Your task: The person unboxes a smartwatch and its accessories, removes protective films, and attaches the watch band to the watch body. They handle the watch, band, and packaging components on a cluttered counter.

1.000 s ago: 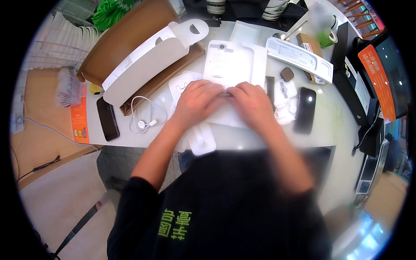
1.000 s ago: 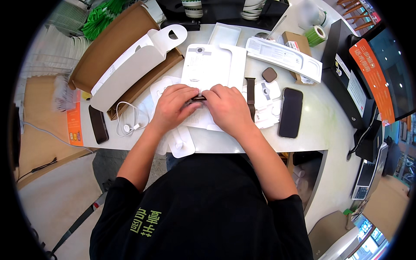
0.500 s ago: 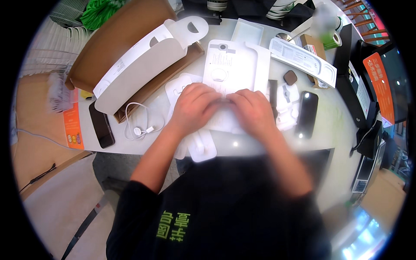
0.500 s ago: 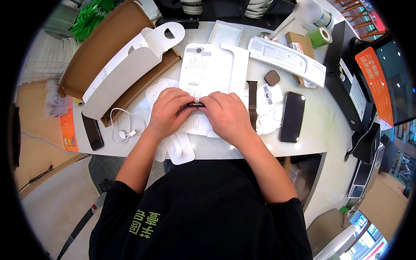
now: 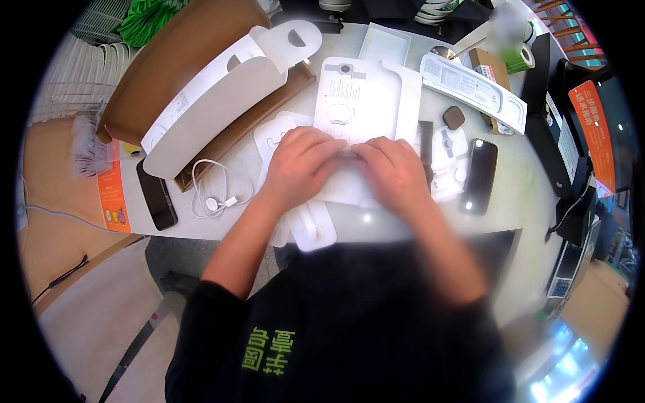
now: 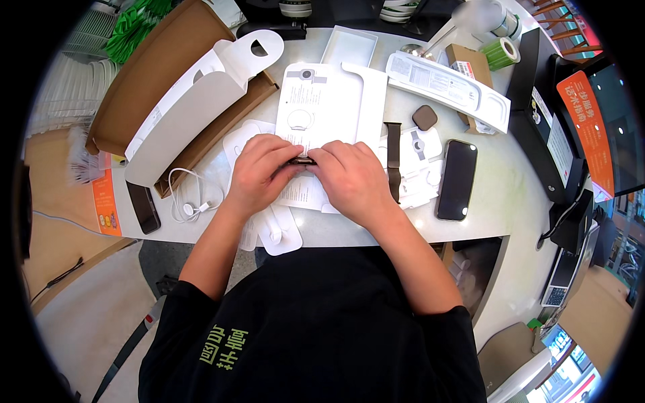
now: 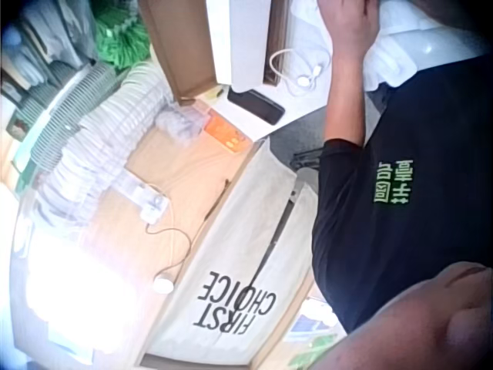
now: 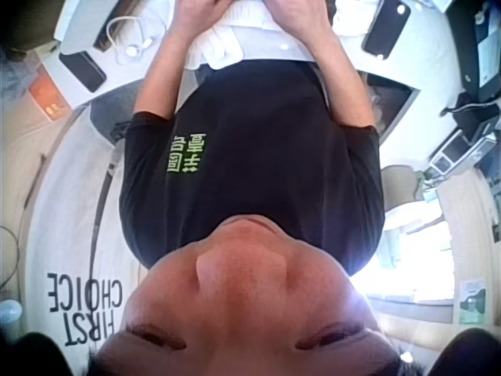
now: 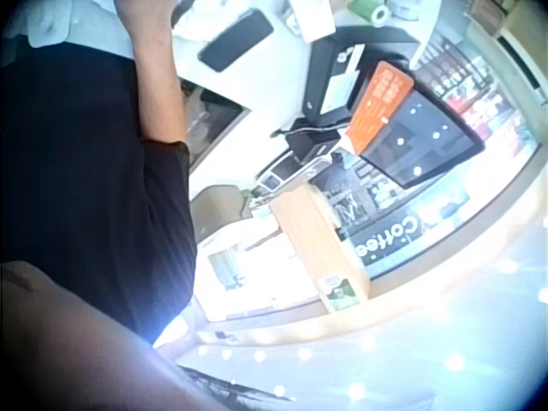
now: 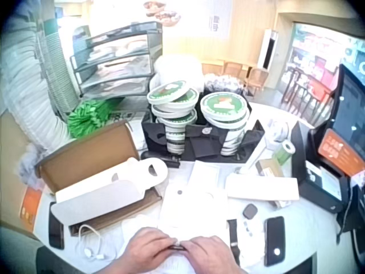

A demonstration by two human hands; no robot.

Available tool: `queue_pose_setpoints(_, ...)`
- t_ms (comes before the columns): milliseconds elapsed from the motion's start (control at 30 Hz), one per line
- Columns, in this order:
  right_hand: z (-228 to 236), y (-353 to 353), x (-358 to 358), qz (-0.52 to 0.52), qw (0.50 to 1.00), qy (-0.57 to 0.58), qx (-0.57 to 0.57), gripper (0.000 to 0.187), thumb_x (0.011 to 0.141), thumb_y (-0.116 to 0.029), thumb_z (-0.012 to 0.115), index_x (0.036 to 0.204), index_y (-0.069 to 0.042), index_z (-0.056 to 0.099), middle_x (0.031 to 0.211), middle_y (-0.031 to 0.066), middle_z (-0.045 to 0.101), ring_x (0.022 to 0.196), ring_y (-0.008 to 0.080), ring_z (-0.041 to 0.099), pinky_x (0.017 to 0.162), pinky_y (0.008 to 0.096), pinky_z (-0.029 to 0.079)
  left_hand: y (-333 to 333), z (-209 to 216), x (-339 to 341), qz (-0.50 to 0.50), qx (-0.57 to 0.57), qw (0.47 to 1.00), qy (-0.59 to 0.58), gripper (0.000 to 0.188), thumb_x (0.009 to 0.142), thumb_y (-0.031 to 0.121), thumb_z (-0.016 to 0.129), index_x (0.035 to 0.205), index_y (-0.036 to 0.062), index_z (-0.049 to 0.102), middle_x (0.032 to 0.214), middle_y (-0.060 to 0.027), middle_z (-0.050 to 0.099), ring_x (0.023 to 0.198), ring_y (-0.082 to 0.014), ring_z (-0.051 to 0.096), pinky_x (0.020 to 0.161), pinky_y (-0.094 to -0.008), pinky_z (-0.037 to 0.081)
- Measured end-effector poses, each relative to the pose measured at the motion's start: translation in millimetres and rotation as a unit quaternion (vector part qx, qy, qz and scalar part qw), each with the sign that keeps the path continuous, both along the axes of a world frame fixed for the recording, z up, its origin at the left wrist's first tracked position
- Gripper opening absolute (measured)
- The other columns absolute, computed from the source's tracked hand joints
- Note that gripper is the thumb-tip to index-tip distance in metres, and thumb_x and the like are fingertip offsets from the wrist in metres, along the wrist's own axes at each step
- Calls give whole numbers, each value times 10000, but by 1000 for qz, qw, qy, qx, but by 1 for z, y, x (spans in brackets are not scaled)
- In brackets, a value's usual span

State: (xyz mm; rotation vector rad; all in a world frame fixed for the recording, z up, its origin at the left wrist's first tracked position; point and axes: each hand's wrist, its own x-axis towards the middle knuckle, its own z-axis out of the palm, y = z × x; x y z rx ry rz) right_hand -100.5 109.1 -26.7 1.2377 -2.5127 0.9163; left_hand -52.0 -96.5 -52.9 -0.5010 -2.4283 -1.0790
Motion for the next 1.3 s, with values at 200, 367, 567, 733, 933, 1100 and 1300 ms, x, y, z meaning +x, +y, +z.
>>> queue_pose_setpoints(200, 15, 16, 5, -2, 1000, 22, -6, 275, 815, -94, 750, 1075, -36, 682, 939, 69, 664, 826, 228, 642, 728, 337, 468, 3, 4, -2, -6, -9, 1000, 11, 358, 659, 6, 825, 1000, 33, 721, 931, -97, 673, 880, -301, 636, 772, -398, 511)
queue_pose_setpoints(367, 30, 97, -5, -188, 982, -3, 27, 209, 858, -55, 720, 1061, -31, 682, 901, 93, 672, 758, 249, 647, 678, 353, 504, 3, 0, 1, 1, -9, 1000, 4, 362, 658, -8, 806, 1003, 66, 724, 938, -78, 669, 885, -292, 634, 789, -399, 507)
queue_pose_setpoints(567, 34, 117, -10, -270, 959, -86, 21, 147, 879, -78, 718, 1013, -37, 675, 892, 87, 679, 736, 234, 659, 660, 329, 526, 2, 2, 0, -11, -15, 1000, 12, 350, 665, -13, 803, 999, 51, 723, 938, -88, 670, 885, -295, 632, 783, -393, 503)
queue_pose_setpoints(733, 16, 62, -16, -287, 939, -67, 178, 315, 902, -242, 710, 1099, -13, 621, 997, 155, 660, 911, 325, 670, 737, 403, 558, 2, 3, -2, -18, -21, 999, 24, 354, 673, -12, 814, 1011, 34, 723, 941, -99, 671, 886, -300, 630, 768, -392, 506)
queue_pose_setpoints(933, 12, 46, -25, -306, 926, -119, 185, 323, 891, -143, 636, 1161, 30, 593, 1020, 193, 619, 907, 371, 648, 802, 450, 553, 1, 0, 0, -16, -18, 999, 27, 367, 665, -6, 816, 1018, 49, 731, 949, -84, 675, 896, -283, 632, 776, -389, 508)
queue_pose_setpoints(1100, 34, 59, -21, -310, 925, -204, 77, 362, 879, -94, 655, 1220, 23, 626, 987, 118, 618, 821, 221, 632, 771, 330, 546, 2, 1, 1, -14, -36, 999, 27, 379, 667, -9, 808, 1032, 70, 738, 966, -72, 681, 911, -272, 640, 802, -388, 505)
queue_pose_setpoints(1300, 36, 93, -13, -240, 877, -356, -217, 266, 889, -11, 681, 1154, 22, 681, 971, 16, 600, 825, 87, 562, 759, 231, 498, 11, -3, 2, 18, -125, 989, 75, 394, 711, 25, 783, 1097, 84, 736, 1033, -74, 684, 953, -276, 644, 823, -389, 497)
